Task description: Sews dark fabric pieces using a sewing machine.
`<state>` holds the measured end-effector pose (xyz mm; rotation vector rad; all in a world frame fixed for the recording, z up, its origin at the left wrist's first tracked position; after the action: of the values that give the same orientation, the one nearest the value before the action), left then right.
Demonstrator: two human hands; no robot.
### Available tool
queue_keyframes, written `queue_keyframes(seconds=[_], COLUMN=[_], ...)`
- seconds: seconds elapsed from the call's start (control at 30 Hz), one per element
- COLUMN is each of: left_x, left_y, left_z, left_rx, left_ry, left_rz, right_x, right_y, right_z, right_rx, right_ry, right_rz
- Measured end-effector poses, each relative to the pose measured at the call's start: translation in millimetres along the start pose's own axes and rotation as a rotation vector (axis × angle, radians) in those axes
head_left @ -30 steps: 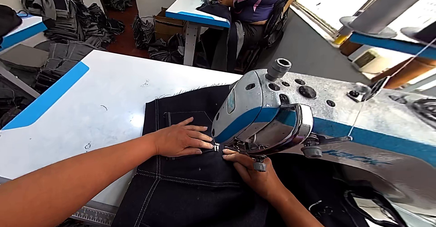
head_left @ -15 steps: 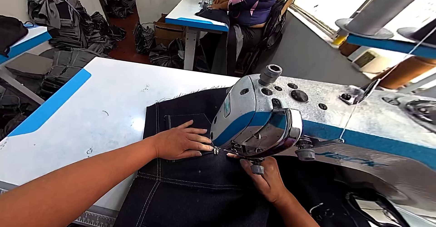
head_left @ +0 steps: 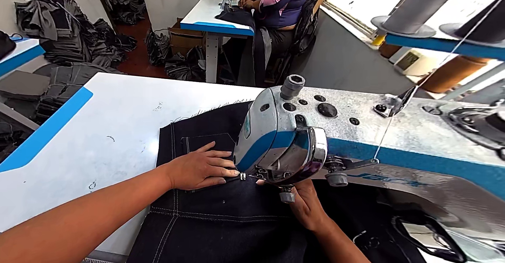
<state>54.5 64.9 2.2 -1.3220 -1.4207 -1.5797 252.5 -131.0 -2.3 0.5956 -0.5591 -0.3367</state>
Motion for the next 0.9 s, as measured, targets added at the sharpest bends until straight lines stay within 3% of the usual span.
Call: queue_keyframes(seconds=[0.4,0.67,0.8,0.9], left_x=[0.5,-0.2,0.0,1.0], left_y=[0.6,0.9,1.3,1.4], left_z=[0.5,0.6,0.6,1.1], left_rx=[0.004,-0.008,0.006,0.007], left_ry=[0.022,0.019,0.025,0.031], left_rz=[-0.009,-0.003,0.009,0.018], right_x=[5.9,2.1,14.3,21.7], right_y=[-0.6,-1.5,-18.4,-58.7], right_z=[3.3,12.1,46.1,100.1], right_rx=[0.081,0.098,0.006,-0.273], right_ry=[-0.019,-0.271,-0.548,-0.660], right_rz=[0.002,-0.055,-0.097,-0.038])
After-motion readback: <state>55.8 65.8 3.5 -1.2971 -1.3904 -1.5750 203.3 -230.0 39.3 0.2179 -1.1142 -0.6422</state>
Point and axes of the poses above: each hand's wrist, its own y-axis towards the middle knuckle, its own x-axis out of the back of the hand, z = x × y, the point moved 3 cm from there along y, towards the middle knuckle, and after that the axes turned 7 degrees about y, right-handed, at the moved point
